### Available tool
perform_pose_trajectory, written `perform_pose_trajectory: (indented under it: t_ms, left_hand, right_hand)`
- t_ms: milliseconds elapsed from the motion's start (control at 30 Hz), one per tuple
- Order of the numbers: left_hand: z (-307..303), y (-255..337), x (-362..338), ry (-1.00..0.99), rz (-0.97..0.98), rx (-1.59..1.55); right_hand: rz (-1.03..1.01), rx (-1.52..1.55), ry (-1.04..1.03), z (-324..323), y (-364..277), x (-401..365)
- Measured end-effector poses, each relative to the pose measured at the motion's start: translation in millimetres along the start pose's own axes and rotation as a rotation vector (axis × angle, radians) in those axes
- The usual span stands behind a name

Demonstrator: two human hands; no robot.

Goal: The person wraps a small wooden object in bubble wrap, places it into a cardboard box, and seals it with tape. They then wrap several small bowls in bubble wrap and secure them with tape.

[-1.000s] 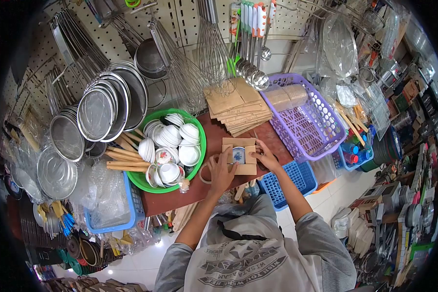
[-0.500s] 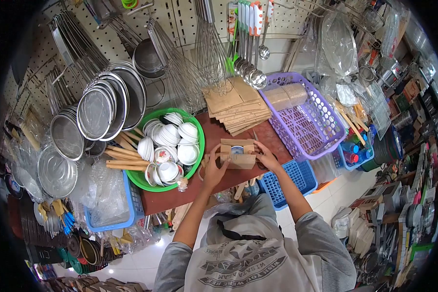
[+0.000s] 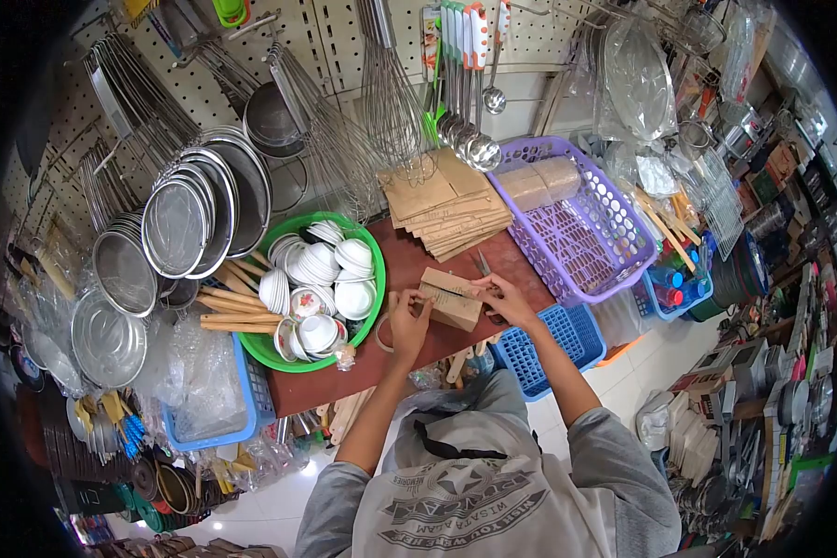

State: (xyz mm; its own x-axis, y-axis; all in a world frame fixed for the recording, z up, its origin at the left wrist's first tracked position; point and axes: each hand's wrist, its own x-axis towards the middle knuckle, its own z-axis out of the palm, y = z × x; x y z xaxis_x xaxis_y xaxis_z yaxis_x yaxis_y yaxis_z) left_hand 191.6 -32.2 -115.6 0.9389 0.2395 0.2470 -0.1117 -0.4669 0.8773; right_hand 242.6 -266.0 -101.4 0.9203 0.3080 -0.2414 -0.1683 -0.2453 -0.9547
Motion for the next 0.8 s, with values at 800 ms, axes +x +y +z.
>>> perform_pose_trajectory:
  t_ms: [800]
  left_hand:
    - [30.8,-2.6,1.9,-0.008,0.127,0.024]
  right_hand:
    - [0.196,-0.233,-0.235,11.6,6.6,23.3]
